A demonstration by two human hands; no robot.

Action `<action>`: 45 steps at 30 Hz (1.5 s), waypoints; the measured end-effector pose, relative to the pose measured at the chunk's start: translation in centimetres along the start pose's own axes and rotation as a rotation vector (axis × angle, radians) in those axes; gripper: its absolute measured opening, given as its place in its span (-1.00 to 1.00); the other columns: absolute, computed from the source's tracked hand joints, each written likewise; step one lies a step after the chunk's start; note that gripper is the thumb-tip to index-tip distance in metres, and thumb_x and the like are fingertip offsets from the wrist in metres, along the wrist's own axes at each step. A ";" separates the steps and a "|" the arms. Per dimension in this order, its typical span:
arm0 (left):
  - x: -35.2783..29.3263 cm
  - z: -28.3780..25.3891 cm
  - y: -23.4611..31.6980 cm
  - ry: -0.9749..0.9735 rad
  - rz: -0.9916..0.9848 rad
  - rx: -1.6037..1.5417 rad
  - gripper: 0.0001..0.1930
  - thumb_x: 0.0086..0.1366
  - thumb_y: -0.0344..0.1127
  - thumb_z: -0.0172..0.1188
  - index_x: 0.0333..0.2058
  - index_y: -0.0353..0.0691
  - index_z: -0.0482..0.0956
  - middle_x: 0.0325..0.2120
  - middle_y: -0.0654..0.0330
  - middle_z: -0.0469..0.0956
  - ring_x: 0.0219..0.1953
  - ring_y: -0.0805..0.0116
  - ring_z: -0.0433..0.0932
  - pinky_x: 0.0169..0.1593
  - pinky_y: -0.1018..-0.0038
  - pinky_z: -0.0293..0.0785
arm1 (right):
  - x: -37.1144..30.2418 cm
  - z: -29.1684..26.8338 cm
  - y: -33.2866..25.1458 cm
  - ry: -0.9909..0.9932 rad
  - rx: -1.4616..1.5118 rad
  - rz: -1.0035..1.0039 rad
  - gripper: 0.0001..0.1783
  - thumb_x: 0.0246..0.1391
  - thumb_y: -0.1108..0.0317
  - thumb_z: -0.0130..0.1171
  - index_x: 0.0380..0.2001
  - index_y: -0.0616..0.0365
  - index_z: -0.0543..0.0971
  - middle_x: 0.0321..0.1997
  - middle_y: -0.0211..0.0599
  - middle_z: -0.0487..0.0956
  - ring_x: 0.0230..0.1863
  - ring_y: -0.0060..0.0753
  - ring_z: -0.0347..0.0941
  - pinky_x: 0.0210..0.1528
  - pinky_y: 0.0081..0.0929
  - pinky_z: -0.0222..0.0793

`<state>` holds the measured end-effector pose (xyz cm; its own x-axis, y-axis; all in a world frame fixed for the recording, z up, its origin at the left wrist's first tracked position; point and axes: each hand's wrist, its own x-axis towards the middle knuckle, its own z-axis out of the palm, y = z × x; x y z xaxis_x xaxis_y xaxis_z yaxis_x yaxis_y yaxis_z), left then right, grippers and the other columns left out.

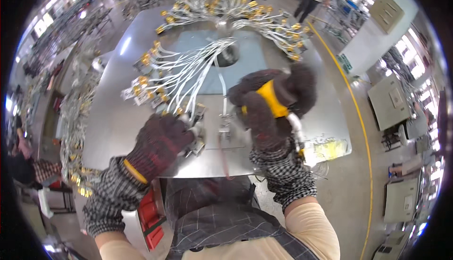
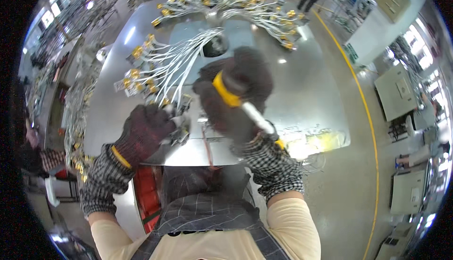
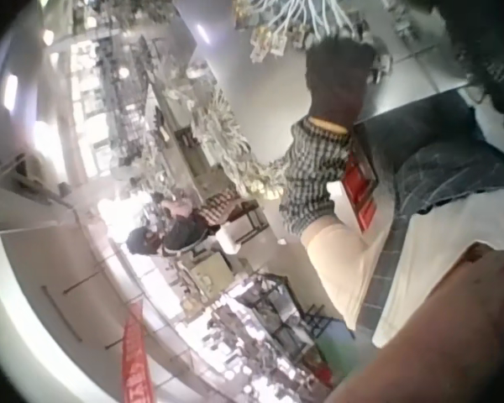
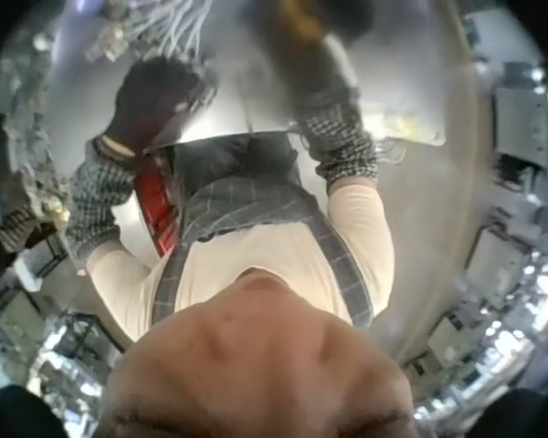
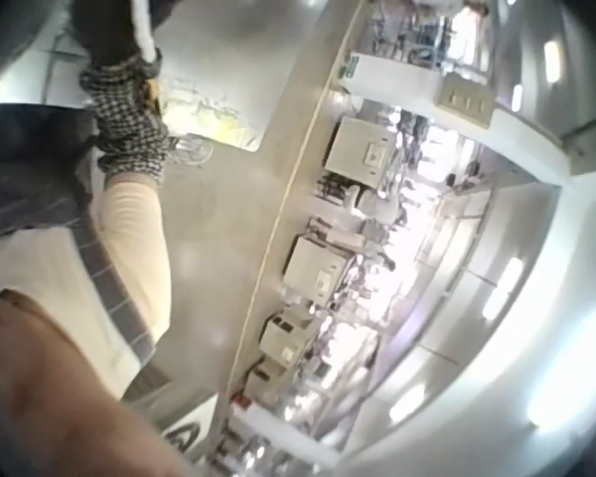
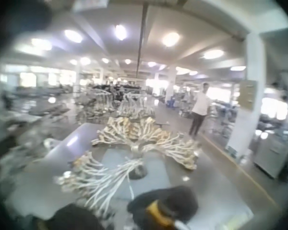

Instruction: Assembling complex wiring harnesses at a workstation using a power tool to secure connectors.

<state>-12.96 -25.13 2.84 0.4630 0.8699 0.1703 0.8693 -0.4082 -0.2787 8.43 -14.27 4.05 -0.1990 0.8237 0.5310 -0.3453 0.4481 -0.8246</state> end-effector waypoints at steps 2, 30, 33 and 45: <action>0.3 -0.2 -0.8 0.032 0.040 -0.101 -0.46 -0.05 -0.20 0.30 0.01 -0.04 0.54 -0.18 0.22 0.55 -0.19 0.25 0.49 -0.23 0.32 0.38 | 0.6 -0.2 0.0 0.018 -0.097 0.081 -0.37 0.10 0.39 0.29 0.21 0.13 0.28 -0.22 -0.07 0.56 -0.35 -0.31 0.61 -0.35 -0.43 0.62; 4.9 -0.3 1.6 0.088 -0.453 -0.896 -0.56 0.21 -0.32 0.27 0.08 -0.19 0.50 -0.35 0.17 0.64 -0.26 0.43 0.63 -0.18 0.45 0.54 | 2.6 -2.3 0.4 0.243 0.109 -0.452 -0.14 0.05 0.44 0.22 0.35 -0.03 0.01 -0.30 0.01 0.57 -0.45 -0.21 0.58 -0.45 -0.08 0.62; 4.4 2.0 1.3 0.127 -0.395 -0.854 -0.56 0.16 -0.35 0.30 0.05 -0.17 0.53 -0.33 0.13 0.63 -0.31 0.31 0.64 -0.20 0.44 0.55 | 2.6 -1.1 -1.1 0.208 0.269 -0.464 -0.16 0.08 0.40 0.21 0.35 -0.03 0.00 -0.29 0.02 0.58 -0.44 -0.21 0.59 -0.41 -0.11 0.63; 7.0 0.7 2.7 0.025 -0.363 -0.789 -0.39 -0.06 -0.09 0.50 -0.03 -0.15 0.53 -0.34 0.04 0.62 -0.26 0.10 0.66 -0.21 0.28 0.57 | 2.4 -1.4 -0.9 0.058 0.298 -0.495 -0.16 0.09 0.47 0.19 0.35 -0.13 0.03 -0.16 -0.11 0.49 -0.25 -0.22 0.51 -0.31 0.03 0.59</action>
<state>-7.55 -19.98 2.65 0.1296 0.9809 0.1448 0.8255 -0.1877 0.5323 9.57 -12.19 5.82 0.0993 0.5623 0.8210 -0.6297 0.6743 -0.3857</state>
